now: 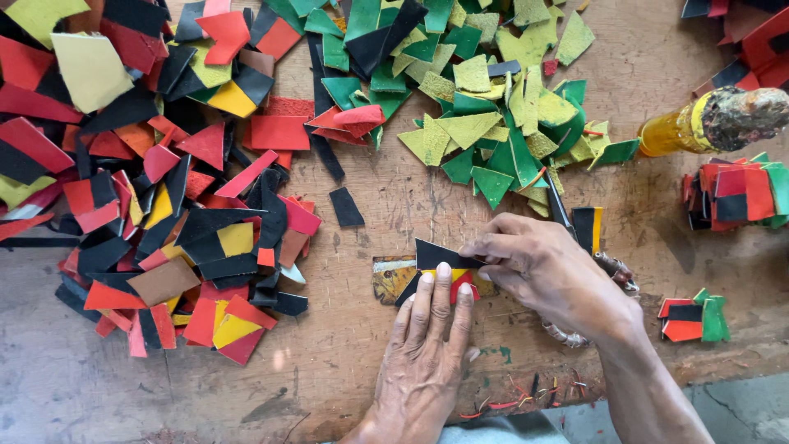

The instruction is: The person cuts small multicolored foam pieces with scissors at a wooden workbench, then picks pieces from piles of red, green, yellow and black scraps and aligns and stacks them into small layered piles, occasionally trimming edges off pieces before adding them to the stacks.

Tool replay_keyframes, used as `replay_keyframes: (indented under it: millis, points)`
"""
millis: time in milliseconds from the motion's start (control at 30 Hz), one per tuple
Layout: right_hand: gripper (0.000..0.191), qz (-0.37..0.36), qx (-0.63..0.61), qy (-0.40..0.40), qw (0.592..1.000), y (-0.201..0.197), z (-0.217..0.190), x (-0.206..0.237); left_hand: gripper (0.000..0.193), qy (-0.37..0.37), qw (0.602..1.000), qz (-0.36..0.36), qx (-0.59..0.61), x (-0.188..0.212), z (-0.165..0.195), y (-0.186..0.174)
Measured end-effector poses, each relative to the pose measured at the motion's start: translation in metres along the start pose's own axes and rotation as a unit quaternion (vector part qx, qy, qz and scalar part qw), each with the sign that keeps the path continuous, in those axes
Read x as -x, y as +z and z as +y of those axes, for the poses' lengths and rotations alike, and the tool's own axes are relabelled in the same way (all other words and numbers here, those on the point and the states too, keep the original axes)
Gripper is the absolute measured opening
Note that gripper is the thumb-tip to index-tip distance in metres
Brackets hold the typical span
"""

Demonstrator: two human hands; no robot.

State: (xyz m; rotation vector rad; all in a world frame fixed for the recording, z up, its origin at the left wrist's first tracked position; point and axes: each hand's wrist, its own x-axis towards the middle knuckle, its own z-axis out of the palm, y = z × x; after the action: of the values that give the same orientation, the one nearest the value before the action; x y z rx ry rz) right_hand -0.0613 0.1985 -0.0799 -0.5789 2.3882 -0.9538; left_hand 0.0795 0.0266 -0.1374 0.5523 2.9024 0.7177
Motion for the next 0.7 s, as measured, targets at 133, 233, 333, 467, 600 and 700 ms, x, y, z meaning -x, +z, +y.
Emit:
replay_keyframes:
  millis: [133, 233, 333, 467, 600, 700]
  points:
    - [0.038, 0.004, -0.003, -0.008, 1.000, 0.001, 0.003, 0.001, 0.080, -0.004, 1.000, 0.004, 0.005, 0.001, 0.001, 0.001]
    - [0.035, 0.005, 0.013, -0.017, 1.000, -0.001, 0.003, 0.000, 0.080, -0.003, 1.000, 0.009, 0.018, 0.002, 0.000, -0.001]
    - [0.036, 0.034, -0.038, -0.031, 0.998, -0.005, 0.000, 0.000, 0.077, 0.002, 0.999, 0.024, 0.038, -0.002, -0.005, -0.004]
    - [0.027, 0.026, -0.020, 0.038, 0.999, -0.009, -0.002, -0.003, 0.071, 0.023, 0.997, 0.037, 0.061, -0.007, -0.014, -0.005]
    - [0.024, 0.024, -0.069, 0.069, 0.995, -0.017, 0.000, -0.009, 0.066, 0.039, 0.997, 0.058, 0.033, -0.012, -0.019, -0.002]
    - [0.026, 0.034, -0.135, 0.115, 0.984, -0.025, 0.002, -0.016, 0.064, 0.061, 0.996, 0.054, 0.039, -0.017, -0.024, 0.000]
